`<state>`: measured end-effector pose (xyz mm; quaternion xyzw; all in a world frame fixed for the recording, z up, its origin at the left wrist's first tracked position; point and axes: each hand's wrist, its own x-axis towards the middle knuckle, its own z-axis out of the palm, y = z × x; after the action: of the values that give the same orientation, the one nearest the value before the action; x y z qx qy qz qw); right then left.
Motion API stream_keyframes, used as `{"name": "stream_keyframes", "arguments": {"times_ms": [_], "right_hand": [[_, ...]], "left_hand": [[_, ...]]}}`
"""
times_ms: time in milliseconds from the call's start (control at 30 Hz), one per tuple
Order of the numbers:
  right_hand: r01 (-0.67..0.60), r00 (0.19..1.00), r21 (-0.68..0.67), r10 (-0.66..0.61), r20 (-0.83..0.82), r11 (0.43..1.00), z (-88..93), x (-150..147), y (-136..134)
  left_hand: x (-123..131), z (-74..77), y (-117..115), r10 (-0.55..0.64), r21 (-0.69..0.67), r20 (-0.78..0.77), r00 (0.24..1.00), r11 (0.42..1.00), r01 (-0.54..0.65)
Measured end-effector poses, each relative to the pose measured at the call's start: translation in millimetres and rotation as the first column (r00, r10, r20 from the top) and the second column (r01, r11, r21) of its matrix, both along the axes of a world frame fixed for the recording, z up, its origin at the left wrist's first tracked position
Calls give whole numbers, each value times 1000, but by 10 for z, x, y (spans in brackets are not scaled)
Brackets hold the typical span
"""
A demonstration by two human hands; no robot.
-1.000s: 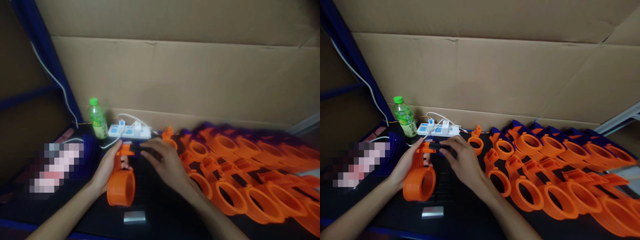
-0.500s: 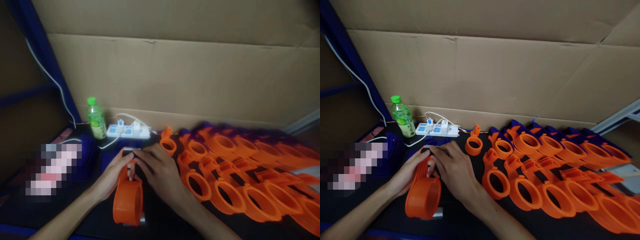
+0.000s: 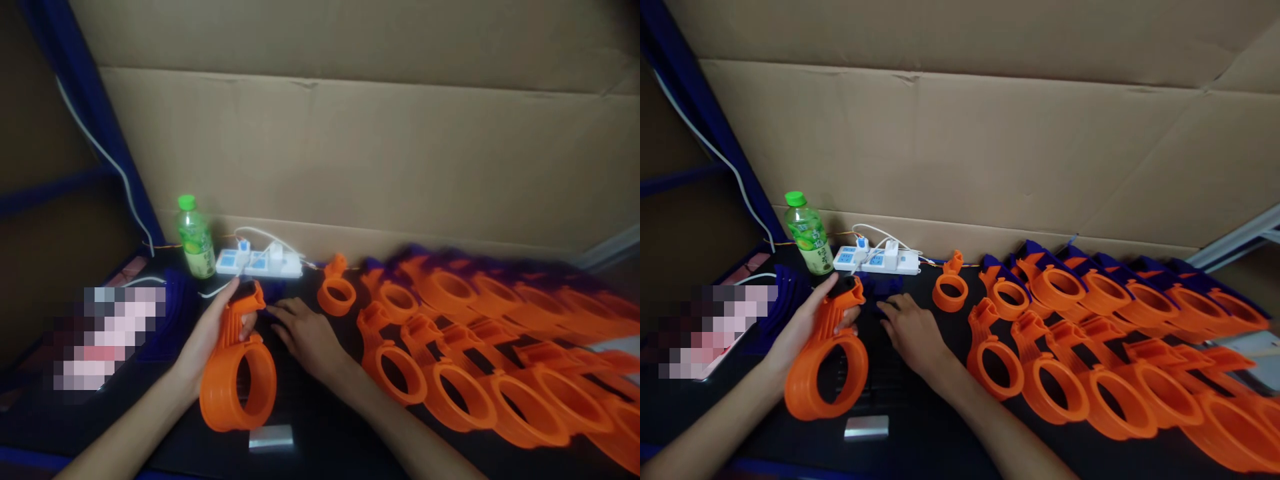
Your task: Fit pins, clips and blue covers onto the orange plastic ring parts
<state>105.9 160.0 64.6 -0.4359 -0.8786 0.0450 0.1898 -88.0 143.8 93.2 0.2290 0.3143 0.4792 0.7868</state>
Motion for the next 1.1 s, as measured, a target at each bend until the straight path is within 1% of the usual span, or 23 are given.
{"name": "stream_keyframes", "arguments": {"times_ms": [100,167,267,333,367,400,467,500,533,567,633,700,833,1000,1100], "right_hand": [[1,1000,-5,-1,25,1000,-67,-28,38],[22,1000,-5,-22,5,1000,-95,-9,69],[62,997,4,-62,-43,998,-90,59,99],[106,984,-3,-105,-146,994,-44,107,99],[134,960,-27,-136,-246,991,-10,125,92],[158,913,-64,-171,-370,985,28,136,78],[182,758,-147,-235,-609,972,106,136,33],[181,683,-170,-248,-687,969,141,125,2],[177,639,-166,-242,-731,970,169,109,-33],[172,621,-143,-219,-753,975,190,89,-71],[149,637,-71,-151,-756,986,209,51,-144],[112,681,3,-75,-729,994,203,22,-203],[36,742,141,68,-667,989,172,12,-258],[-3,749,248,167,-641,969,170,22,-266],[-5,725,222,156,-670,975,172,14,-276]], "left_hand": [[14,-10,-23,-85,-34,-42,996,996,83],[25,-10,-38,-114,-48,-85,990,993,111],[45,13,-73,-88,-53,-106,990,995,82],[58,38,-99,-41,-70,-95,995,997,34],[64,48,-108,-13,-83,-87,996,997,6],[69,52,-111,15,-93,-81,997,995,-23],[78,42,-101,51,-106,-78,996,993,-59],[85,27,-90,49,-109,-79,996,992,-57],[93,7,-78,41,-110,-81,996,993,-50],[104,-15,-68,28,-116,-85,996,992,-38],[131,-60,-60,2,-132,-94,996,991,-14],[159,-92,-69,-7,-136,-90,996,991,-5],[195,-106,-98,-10,-128,-62,998,992,2],[217,-93,-118,8,-72,-93,996,997,-15],[234,-93,-146,28,-45,-103,994,998,-33]]}}
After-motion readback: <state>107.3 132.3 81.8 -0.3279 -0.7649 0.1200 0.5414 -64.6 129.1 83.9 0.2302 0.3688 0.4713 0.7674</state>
